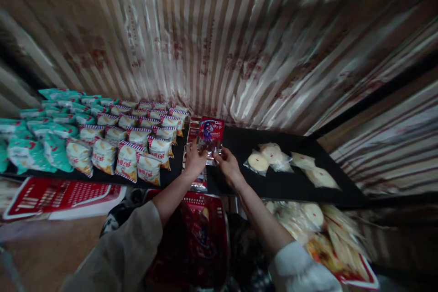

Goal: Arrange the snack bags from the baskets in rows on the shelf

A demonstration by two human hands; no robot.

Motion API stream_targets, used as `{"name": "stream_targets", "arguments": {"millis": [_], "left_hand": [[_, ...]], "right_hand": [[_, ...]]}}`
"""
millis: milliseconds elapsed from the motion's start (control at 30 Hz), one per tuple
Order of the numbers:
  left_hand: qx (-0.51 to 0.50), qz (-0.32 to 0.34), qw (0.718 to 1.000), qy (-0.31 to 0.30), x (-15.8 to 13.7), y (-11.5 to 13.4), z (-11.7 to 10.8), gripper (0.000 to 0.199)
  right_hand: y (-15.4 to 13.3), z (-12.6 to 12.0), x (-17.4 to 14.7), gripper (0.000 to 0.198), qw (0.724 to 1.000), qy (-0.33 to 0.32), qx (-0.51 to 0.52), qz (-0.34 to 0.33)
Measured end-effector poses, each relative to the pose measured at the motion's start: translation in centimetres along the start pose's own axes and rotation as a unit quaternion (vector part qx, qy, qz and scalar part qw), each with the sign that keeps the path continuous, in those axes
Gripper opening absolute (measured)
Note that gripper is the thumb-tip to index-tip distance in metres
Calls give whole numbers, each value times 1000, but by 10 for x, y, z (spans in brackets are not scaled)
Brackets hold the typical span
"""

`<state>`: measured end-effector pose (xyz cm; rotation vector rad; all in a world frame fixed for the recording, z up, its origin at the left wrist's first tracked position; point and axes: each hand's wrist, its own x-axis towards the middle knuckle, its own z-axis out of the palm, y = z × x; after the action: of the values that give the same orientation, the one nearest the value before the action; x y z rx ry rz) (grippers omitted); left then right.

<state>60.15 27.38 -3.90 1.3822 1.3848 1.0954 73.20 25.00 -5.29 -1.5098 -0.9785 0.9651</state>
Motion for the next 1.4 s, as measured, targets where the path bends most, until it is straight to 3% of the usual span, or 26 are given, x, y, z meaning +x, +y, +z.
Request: {"name": "stream_targets", "arguments": {"millis": [67,200,367,567,833,967,1067,1200,1267,1400], "left_hand": [[51,51,997,24,12,-4,7,59],[127,124,984,14,36,-13,17,48],[160,131,978,19,66,-19,25,42],[176,104,978,40,86,-33,32,36],[197,108,972,63,91,-47,36,33],[155,88,980,87,85,-39,33,35],[68,71,984,148,83,-26,32,46],[-66,57,992,96,84,-5,34,65],[-63,47,993,89,85,4,34,59],[52,65,990,114,83,14,27,50]], "right_hand": [[0,10,29,37,999,24,-25,14],[2,30,78,35,994,44,-99,15],[7,42,116,35,984,59,-168,6],[4,49,133,36,969,60,-239,7],[-3,57,124,41,944,56,-326,7],[0,59,124,39,967,84,-239,-9],[2,63,123,34,994,98,-49,2],[-2,69,117,29,978,63,194,30],[-6,70,113,30,970,28,238,37],[-18,64,109,33,968,-51,241,56]]}}
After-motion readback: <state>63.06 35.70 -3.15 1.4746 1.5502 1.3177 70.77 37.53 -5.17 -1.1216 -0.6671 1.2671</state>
